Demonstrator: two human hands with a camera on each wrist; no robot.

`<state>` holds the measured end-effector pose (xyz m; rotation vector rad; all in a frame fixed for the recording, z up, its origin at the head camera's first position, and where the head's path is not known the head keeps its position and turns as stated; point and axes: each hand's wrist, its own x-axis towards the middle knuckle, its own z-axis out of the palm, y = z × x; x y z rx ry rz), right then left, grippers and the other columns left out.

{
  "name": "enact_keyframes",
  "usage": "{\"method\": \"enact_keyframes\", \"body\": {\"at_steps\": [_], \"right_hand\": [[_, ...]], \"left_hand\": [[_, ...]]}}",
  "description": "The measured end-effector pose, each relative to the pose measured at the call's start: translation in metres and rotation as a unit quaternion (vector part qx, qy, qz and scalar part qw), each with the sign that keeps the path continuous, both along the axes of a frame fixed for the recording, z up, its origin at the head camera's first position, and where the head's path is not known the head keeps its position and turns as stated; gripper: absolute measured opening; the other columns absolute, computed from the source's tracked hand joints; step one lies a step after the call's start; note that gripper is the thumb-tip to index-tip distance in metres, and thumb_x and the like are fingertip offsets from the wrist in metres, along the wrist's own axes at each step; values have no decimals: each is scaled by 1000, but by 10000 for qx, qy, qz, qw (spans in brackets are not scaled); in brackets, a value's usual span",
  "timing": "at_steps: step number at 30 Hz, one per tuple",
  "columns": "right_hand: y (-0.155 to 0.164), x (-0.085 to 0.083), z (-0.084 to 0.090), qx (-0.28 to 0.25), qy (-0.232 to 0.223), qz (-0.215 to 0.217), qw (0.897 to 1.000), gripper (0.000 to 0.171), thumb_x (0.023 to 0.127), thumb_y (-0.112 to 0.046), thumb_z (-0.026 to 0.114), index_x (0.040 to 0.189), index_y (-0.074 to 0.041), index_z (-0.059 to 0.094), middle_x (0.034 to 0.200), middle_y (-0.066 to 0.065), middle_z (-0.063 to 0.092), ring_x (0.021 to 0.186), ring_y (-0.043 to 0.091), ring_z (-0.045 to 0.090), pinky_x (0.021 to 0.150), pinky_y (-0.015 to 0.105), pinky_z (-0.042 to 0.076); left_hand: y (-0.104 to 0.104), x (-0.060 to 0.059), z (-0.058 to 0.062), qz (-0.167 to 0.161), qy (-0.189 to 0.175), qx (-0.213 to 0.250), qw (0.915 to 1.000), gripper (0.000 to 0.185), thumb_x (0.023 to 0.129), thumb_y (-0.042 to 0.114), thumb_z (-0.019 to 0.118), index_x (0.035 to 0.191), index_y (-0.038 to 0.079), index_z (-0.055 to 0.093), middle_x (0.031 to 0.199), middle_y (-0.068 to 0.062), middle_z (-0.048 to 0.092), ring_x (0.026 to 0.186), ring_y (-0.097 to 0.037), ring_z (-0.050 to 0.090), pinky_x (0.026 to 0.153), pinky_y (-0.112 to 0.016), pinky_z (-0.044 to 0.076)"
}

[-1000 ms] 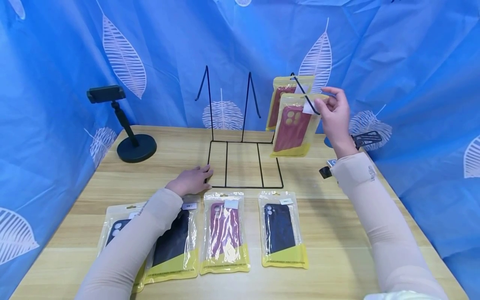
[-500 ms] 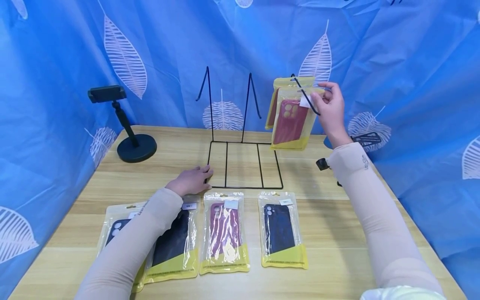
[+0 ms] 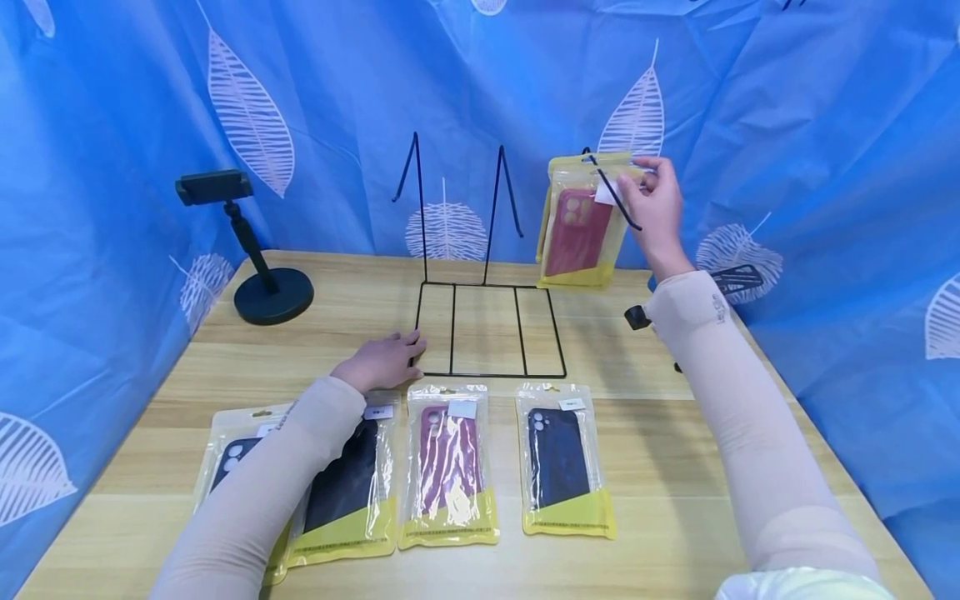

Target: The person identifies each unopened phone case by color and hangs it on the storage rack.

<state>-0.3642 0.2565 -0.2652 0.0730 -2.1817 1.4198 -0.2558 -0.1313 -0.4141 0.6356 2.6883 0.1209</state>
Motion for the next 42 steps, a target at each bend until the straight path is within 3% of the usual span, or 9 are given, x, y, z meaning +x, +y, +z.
{"method": "enact_keyframes", "body": {"at_steps": [8, 19, 27, 33, 37, 42], "right_hand": [[0, -6, 0, -46, -54, -132, 9999, 40, 96, -34, 66, 131, -19, 54, 71, -11, 50, 65, 5, 50, 69, 23, 42], [2, -7, -8, -301, -4, -88, 9995, 48, 95, -37, 66, 135, -17, 52, 89, -14, 59, 80, 4, 55, 74, 24, 43], [8, 12, -24, -81, -391, -337, 9986, 50, 96, -40, 62, 140, -22, 46, 115, -7, 63, 101, 7, 58, 87, 26, 48], [11, 36, -44, 452, -784, -34, 9959, 68, 96, -40, 63, 151, -16, 32, 144, 10, 53, 130, 24, 53, 108, 40, 45], [10, 56, -56, 1113, -1526, 352, 9814, 88, 95, -46, 63, 159, -12, 14, 155, 16, 40, 140, 34, 43, 113, 52, 38], [2, 80, -74, 2153, -2683, 633, 9368, 111, 92, -63, 57, 158, -10, -15, 164, 20, 21, 146, 42, 30, 117, 60, 25]], "left_hand": [[2, 0, 2, 97, -106, 57, 9999, 63, 104, 35, 51, 157, 10, 29, 166, -13, 17, 149, -43, 24, 113, -61, 33], [1, 1, 3, 122, -103, 90, 9998, 64, 103, 36, 52, 157, 10, 29, 166, -13, 16, 149, -43, 23, 114, -63, 30], [0, 2, 2, 159, -129, 117, 9997, 64, 103, 36, 52, 157, 11, 29, 166, -11, 17, 149, -43, 23, 115, -63, 30], [0, 2, 1, 163, -131, 110, 9997, 64, 103, 36, 53, 157, 11, 29, 166, -11, 16, 149, -43, 23, 114, -63, 30], [0, 2, 2, 89, -46, 30, 9999, 63, 103, 36, 53, 156, 10, 31, 166, -13, 18, 148, -44, 25, 112, -63, 33], [1, 1, 2, 27, 37, -48, 10000, 63, 103, 36, 52, 156, 9, 32, 165, -13, 20, 148, -43, 27, 110, -62, 36]]}}
